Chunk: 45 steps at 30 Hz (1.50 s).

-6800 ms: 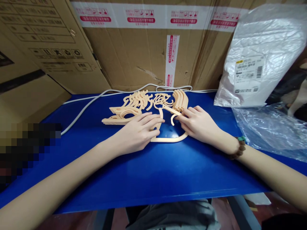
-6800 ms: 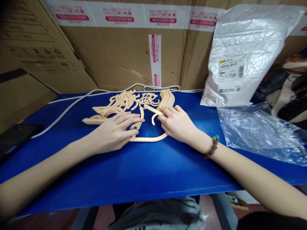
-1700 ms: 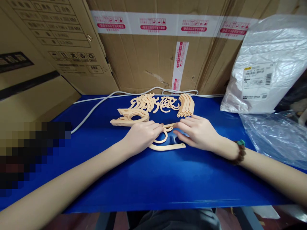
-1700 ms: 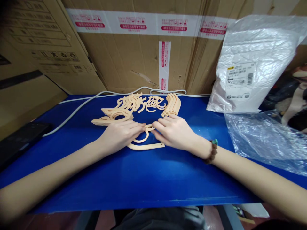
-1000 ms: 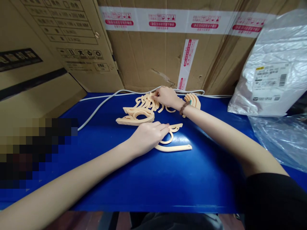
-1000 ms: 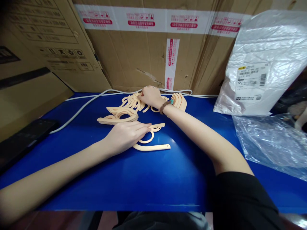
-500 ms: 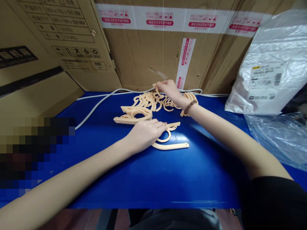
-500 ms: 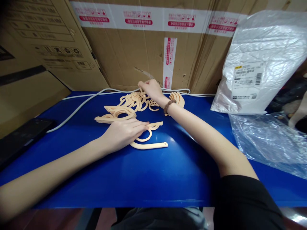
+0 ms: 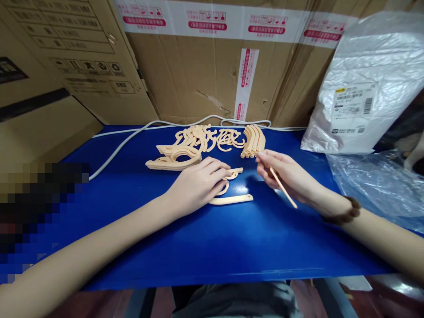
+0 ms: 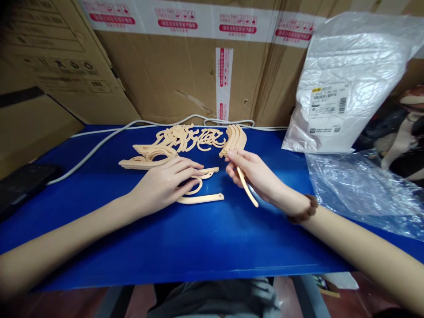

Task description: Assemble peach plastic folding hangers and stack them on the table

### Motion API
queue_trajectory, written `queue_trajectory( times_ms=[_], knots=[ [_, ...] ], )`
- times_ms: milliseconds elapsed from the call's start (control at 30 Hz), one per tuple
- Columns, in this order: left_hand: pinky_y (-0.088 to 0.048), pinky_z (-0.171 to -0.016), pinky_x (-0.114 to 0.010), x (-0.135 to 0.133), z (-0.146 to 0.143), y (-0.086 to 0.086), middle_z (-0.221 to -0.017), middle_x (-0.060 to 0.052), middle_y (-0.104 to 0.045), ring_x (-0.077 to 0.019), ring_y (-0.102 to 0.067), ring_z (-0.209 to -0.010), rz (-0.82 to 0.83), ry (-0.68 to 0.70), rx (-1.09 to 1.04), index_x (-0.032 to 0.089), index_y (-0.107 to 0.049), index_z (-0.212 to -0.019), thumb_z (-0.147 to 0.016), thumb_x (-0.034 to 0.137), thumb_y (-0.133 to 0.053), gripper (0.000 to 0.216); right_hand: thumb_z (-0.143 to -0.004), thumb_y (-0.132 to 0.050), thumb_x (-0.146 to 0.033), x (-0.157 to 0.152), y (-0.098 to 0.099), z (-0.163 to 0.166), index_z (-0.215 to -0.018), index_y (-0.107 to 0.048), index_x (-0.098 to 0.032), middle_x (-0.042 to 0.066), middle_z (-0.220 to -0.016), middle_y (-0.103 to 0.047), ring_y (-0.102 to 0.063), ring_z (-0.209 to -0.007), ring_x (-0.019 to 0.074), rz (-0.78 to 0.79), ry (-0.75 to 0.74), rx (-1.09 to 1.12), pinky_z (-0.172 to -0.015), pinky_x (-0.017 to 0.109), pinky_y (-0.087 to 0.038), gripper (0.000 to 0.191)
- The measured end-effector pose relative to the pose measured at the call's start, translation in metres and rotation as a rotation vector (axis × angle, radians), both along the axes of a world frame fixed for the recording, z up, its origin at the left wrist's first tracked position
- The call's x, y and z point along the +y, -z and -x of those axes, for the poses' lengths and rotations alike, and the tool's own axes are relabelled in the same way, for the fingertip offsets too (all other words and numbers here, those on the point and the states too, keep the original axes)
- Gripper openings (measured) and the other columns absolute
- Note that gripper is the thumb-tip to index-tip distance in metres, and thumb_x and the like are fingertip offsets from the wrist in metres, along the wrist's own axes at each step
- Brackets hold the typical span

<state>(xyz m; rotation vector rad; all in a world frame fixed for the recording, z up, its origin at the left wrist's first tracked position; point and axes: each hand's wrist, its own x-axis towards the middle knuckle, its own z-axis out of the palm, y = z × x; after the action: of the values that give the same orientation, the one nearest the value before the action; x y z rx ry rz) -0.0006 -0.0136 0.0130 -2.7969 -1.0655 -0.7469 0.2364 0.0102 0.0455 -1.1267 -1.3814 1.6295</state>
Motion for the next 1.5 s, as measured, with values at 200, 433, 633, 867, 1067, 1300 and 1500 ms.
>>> queue_trajectory(
  times_ms=[200, 433, 633, 867, 1067, 1300, 1500],
  knots=[
    [-0.037, -0.11, -0.044, -0.018, -0.014, -0.003, -0.141, -0.012, -0.051, -0.0261, -0.042, -0.133, 0.291, 0.101, -0.087, 0.018, -0.056, -0.114, -0.094, 0.034, -0.055, 0.026, -0.085, -0.067, -0.043, -0.011, 0.007, -0.013, -0.099, -0.052, -0.021, -0.008, -0.05, -0.058, -0.053, -0.036, 0.0097, -0.07, 0.001, -0.041, -0.039, 0.019, -0.042, 0.03],
    [-0.029, -0.114, -0.049, -0.013, -0.014, 0.007, -0.146, -0.011, -0.046, -0.0279, -0.033, -0.141, 0.316, 0.132, 0.014, 0.019, -0.053, -0.102, -0.093, 0.032, -0.053, 0.015, -0.087, -0.064, -0.041, -0.018, -0.002, -0.023, -0.113, -0.039, -0.027, -0.012, -0.061, -0.053, -0.048, -0.034, 0.0076, 0.036, -0.146, -0.065, -0.037, 0.022, -0.047, 0.038],
    [-0.029, -0.114, -0.046, -0.009, -0.013, 0.008, -0.141, -0.009, -0.05, -0.0227, -0.035, -0.14, 0.37, 0.174, 0.02, 0.021, -0.051, -0.1, -0.1, 0.03, -0.043, 0.012, -0.094, -0.053, -0.043, -0.023, 0.002, -0.022, -0.109, -0.046, -0.021, -0.009, -0.058, -0.047, -0.039, -0.044, 0.0068, -0.411, 0.01, -0.308, -0.039, 0.02, -0.03, 0.027],
    [-0.028, -0.115, -0.046, -0.008, -0.014, 0.007, -0.138, -0.009, -0.052, -0.0231, -0.037, -0.139, 0.392, 0.172, -0.022, 0.021, -0.047, -0.097, -0.101, 0.032, -0.041, 0.013, -0.094, -0.05, -0.036, -0.023, 0.012, -0.026, -0.114, -0.042, -0.02, -0.003, -0.073, -0.056, -0.052, -0.058, 0.0132, -0.708, -0.011, -0.837, -0.056, 0.027, -0.04, 0.027],
    [-0.026, -0.115, -0.047, -0.008, -0.014, 0.009, -0.137, -0.008, -0.054, -0.0227, -0.04, -0.137, 0.392, 0.173, -0.052, 0.021, -0.045, -0.096, -0.101, 0.031, -0.042, 0.011, -0.099, -0.044, -0.036, -0.021, 0.017, -0.024, -0.115, -0.059, -0.017, 0.007, -0.097, -0.066, -0.064, -0.085, 0.0183, -0.906, -0.117, -0.852, -0.075, 0.029, -0.048, 0.029],
    [-0.031, -0.113, -0.046, -0.009, -0.015, 0.006, -0.13, -0.01, -0.058, -0.0229, -0.042, -0.136, 0.41, 0.169, -0.137, 0.021, -0.045, -0.091, -0.1, 0.028, -0.041, 0.011, -0.101, -0.04, -0.032, -0.026, 0.013, -0.016, -0.119, -0.057, -0.02, 0.006, -0.103, -0.068, -0.065, -0.089, 0.016, -0.96, -0.202, -0.723, -0.078, 0.026, -0.048, 0.028],
    [-0.031, -0.113, -0.049, -0.01, -0.015, 0.006, -0.133, -0.011, -0.056, -0.0229, -0.035, -0.141, 0.429, 0.18, -0.158, 0.022, -0.042, -0.09, -0.099, 0.025, -0.042, 0.009, -0.102, -0.035, -0.041, -0.026, 0.012, -0.018, -0.084, -0.056, -0.019, -0.002, -0.061, -0.057, -0.049, -0.051, 0.0104, -0.804, -0.241, -0.798, -0.056, 0.024, -0.036, 0.035]
  ],
)
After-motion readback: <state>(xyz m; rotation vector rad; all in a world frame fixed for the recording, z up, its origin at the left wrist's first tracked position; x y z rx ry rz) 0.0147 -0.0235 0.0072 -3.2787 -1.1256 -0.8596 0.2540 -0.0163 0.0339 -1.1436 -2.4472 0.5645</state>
